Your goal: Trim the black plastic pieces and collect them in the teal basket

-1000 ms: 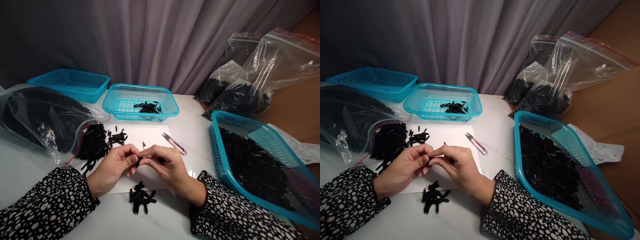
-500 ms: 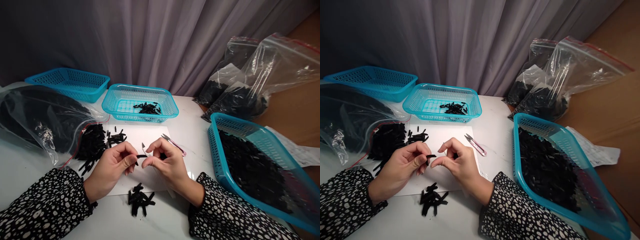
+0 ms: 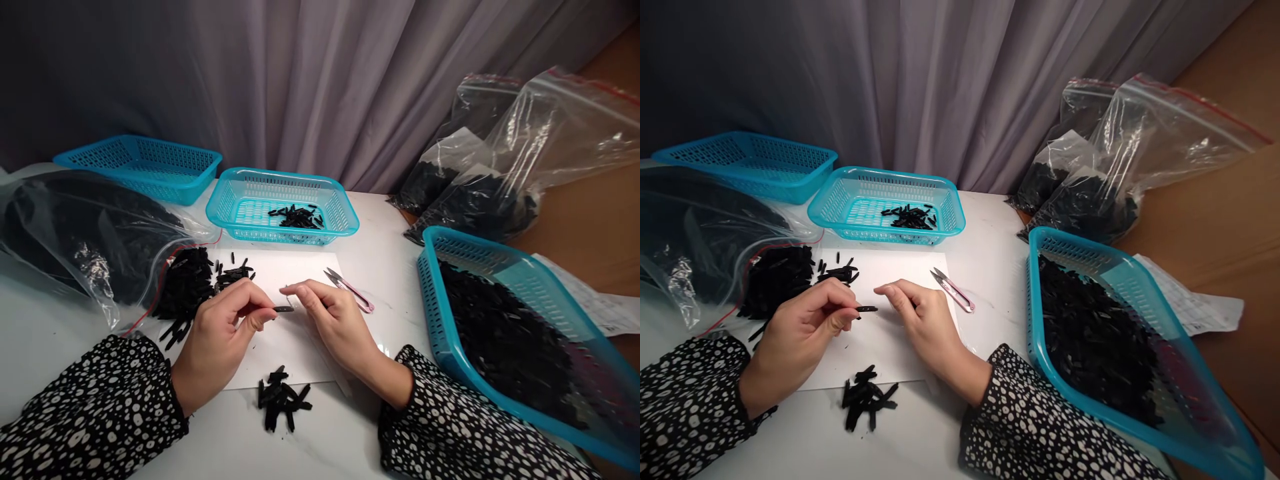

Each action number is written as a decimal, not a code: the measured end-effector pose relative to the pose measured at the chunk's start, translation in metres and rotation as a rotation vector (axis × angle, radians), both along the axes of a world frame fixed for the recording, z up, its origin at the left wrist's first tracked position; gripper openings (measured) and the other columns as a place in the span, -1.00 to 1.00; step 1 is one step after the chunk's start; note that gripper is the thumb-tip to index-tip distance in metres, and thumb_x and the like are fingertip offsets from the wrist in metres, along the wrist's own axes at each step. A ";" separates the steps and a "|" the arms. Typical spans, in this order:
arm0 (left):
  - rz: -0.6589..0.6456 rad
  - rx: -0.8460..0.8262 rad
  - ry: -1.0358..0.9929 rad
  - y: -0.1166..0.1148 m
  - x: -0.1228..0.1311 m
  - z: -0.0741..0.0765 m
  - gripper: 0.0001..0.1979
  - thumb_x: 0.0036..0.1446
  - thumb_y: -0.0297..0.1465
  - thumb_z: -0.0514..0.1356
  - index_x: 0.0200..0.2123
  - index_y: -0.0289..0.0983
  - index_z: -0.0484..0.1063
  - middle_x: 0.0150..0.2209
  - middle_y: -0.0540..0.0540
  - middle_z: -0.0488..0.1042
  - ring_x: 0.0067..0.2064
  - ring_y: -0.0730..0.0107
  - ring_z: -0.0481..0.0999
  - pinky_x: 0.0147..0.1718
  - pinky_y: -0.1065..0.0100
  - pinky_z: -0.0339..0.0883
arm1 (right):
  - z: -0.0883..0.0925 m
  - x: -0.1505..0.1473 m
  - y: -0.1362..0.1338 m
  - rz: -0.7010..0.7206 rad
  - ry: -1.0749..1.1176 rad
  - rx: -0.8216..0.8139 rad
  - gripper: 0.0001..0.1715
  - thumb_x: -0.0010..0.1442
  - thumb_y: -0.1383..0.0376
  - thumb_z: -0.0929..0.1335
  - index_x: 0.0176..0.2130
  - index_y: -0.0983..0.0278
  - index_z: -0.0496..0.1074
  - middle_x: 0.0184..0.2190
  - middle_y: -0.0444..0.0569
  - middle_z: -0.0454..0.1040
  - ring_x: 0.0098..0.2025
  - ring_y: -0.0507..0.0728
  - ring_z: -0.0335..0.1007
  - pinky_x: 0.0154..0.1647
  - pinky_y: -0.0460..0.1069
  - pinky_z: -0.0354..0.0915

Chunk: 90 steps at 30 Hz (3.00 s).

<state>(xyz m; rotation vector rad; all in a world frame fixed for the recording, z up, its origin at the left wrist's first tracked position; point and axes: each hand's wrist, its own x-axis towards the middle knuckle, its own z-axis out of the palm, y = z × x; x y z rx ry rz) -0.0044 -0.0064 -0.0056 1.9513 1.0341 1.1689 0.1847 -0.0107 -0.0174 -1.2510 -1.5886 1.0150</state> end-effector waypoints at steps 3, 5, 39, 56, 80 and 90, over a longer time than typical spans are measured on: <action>-0.002 0.094 0.044 -0.001 -0.001 0.000 -0.87 0.27 -0.46 0.21 -0.38 -0.23 0.41 -0.44 0.06 0.40 -0.43 0.50 0.37 -0.44 0.45 0.23 | 0.001 0.001 0.000 0.005 0.009 -0.013 -0.52 0.37 0.05 0.23 -0.24 0.25 0.62 -0.60 -0.15 0.32 -0.52 0.06 0.17 -0.45 -0.02 0.11; -0.004 0.140 0.067 -0.001 -0.002 0.001 -0.88 0.28 -0.47 0.21 -0.36 -0.23 0.41 -0.44 0.06 0.40 -0.42 0.50 0.38 -0.43 0.45 0.24 | 0.001 0.001 0.000 -0.023 -0.010 -0.011 -0.66 0.31 0.12 0.32 -0.13 0.24 0.60 -0.64 -0.23 0.21 -0.56 0.04 0.09 -0.47 -0.04 0.07; 0.175 -0.420 -0.328 0.013 -0.001 -0.004 -0.86 0.12 -0.32 0.32 -0.42 -0.26 0.54 -0.54 0.02 0.52 -0.49 0.44 0.49 -0.47 0.42 0.39 | 0.007 -0.001 -0.006 0.536 -0.039 -0.034 -0.76 0.28 0.22 0.37 -0.37 0.26 0.56 -0.59 -0.17 0.40 -0.57 -0.01 0.16 -0.54 -0.09 0.13; 0.128 -0.477 -0.385 0.009 0.005 0.001 -0.84 -0.06 -0.35 0.44 -0.38 -0.26 0.59 -0.46 -0.04 0.63 -0.47 0.42 0.53 -0.46 0.41 0.46 | -0.005 -0.010 -0.009 0.062 -0.074 0.259 -0.81 0.23 0.17 0.44 -0.21 0.21 0.43 -0.62 -0.31 0.11 -0.61 -0.01 0.00 -0.57 -0.07 0.02; 0.062 0.233 0.721 0.023 -0.015 -0.020 -0.55 0.23 -0.64 0.01 0.02 -0.16 0.52 0.07 -0.24 0.52 0.09 -0.02 0.41 -0.02 -0.02 0.31 | 0.006 -0.016 -0.008 0.109 0.672 -0.408 -0.54 0.09 0.00 0.48 -0.47 0.22 0.25 -0.69 -0.36 -0.01 -0.63 -0.05 -0.27 -0.61 -0.07 -0.24; 0.049 0.118 0.286 0.024 -0.008 -0.004 -0.72 0.22 -0.60 0.03 -0.28 -0.21 0.50 -0.33 -0.03 0.50 -0.26 0.31 0.46 -0.24 0.31 0.33 | 0.018 -0.013 -0.009 0.083 0.473 -0.282 -0.59 0.21 0.01 0.38 -0.46 0.19 0.22 -0.67 -0.32 0.00 -0.63 -0.02 -0.19 -0.62 -0.06 -0.19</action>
